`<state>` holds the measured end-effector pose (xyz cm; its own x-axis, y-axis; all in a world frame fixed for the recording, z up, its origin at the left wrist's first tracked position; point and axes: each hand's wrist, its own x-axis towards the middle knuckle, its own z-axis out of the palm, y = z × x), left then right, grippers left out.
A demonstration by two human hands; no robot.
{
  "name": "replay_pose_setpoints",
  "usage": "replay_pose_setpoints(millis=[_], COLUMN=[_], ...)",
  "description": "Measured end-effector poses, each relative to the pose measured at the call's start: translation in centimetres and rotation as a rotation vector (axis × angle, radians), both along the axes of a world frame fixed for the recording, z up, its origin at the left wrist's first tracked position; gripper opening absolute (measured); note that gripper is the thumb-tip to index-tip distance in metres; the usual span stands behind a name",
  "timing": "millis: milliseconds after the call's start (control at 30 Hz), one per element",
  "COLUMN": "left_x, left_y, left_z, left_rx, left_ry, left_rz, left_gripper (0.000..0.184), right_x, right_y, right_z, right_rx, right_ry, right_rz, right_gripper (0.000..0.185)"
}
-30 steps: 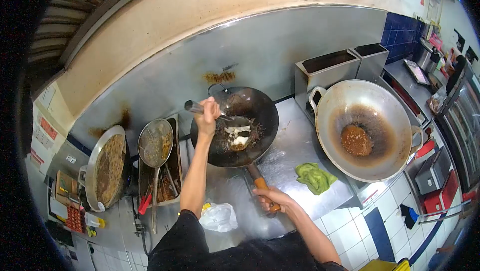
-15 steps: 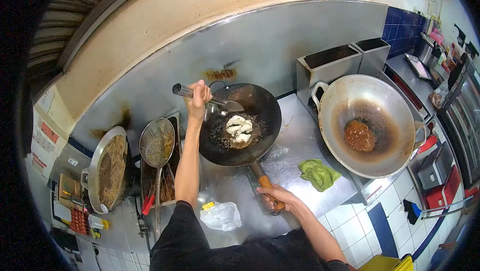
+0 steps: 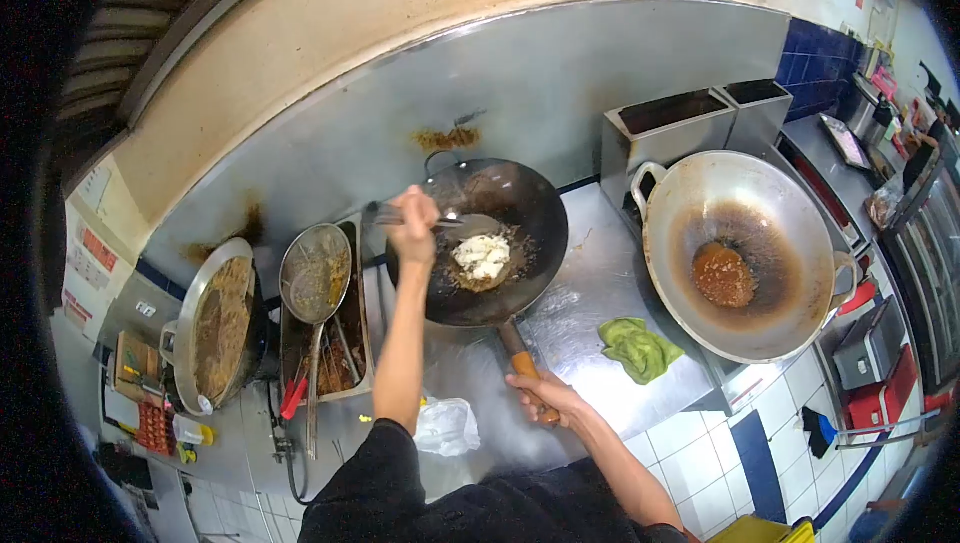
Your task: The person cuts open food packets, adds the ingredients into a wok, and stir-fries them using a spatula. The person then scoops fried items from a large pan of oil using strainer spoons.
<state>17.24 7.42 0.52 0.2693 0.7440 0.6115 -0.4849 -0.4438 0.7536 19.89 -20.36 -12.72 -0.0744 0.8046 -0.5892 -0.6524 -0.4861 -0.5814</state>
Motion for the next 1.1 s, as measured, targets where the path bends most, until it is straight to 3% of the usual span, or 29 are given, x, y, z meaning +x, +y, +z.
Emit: replay_pose_setpoints(millis=[33, 133, 200, 233, 333, 533, 633, 667, 767, 800, 867, 933, 1033, 1067, 1100], left_x=[1.0, 2.2, 1.9, 1.1, -0.7, 2.9, 3.7, 3.1, 1.5, 2.1, 3.1, 3.1, 2.7, 1.8, 2.1], left_y=[0.7, 2.3, 0.8, -0.4, -2.9, -1.4, -0.1, -0.8, 0.0, 0.0, 0.6, 2.4, 1.3, 2.1, 2.1], left_z=[-2.5, -3.9, -1.3, 0.7, 3.1, -4.6, -3.2, -1.3, 0.0, -0.4, -2.2, -3.3, -1.0, -0.3, -0.4], left_rx=[-0.012, -0.023, -0.105, -0.075, 0.104, -0.011, -0.013, -0.141, 0.011, 0.006, -0.023, -0.012, -0.052, -0.006, -0.010], left_ry=[0.053, 0.008, -0.055, -0.115, -0.145, -0.014, 0.005, -0.081, -0.089, -0.084, -0.032, -0.046, -0.056, -0.087, -0.055], left_rz=[0.158, 0.033, 0.119, -0.036, -0.136, 0.141, 0.134, 0.027, -0.134, -0.128, 0.143, 0.055, 0.053, -0.149, -0.061], left_gripper=[0.039, 0.034, 0.036, 0.039, 0.038, 0.036, 0.036, 0.038, 0.037, 0.037, 0.036, 0.035, 0.035, 0.035, 0.036], right_x=[-0.8, -3.1, -3.9, -4.1, -5.6, -8.0, -7.9, -7.8, -7.7, -7.8, -8.3, -8.0, -7.6, -7.6, -7.6], right_y=[0.2, 1.1, 1.0, 1.2, 1.7, 2.8, 2.2, 2.2, 2.6, 2.6, 2.3, 2.6, 2.4, 2.5, 2.5], right_z=[-0.2, 1.4, 0.7, 0.6, 0.0, 0.8, 1.0, 1.2, 0.9, 0.8, 0.5, 0.4, 0.6, 0.7, 0.5], right_rx=[0.003, -0.006, 0.029, 0.021, 0.043, 0.036, 0.044, 0.058, 0.072, 0.072, 0.057, 0.055, 0.063, 0.058, 0.059], right_ry=[-0.017, -0.063, -0.055, -0.042, 0.023, 0.039, 0.080, 0.070, 0.052, 0.029, 0.052, 0.103, 0.060, 0.054, 0.045], right_rz=[-0.018, -0.082, -0.105, -0.104, -0.180, -0.222, -0.247, -0.233, -0.230, -0.215, -0.232, -0.247, -0.236, -0.225, -0.204], right_gripper=[0.028, 0.037, 0.039, 0.035, 0.031, 0.027, 0.027, 0.027, 0.027, 0.027, 0.027, 0.026, 0.026, 0.026, 0.025])
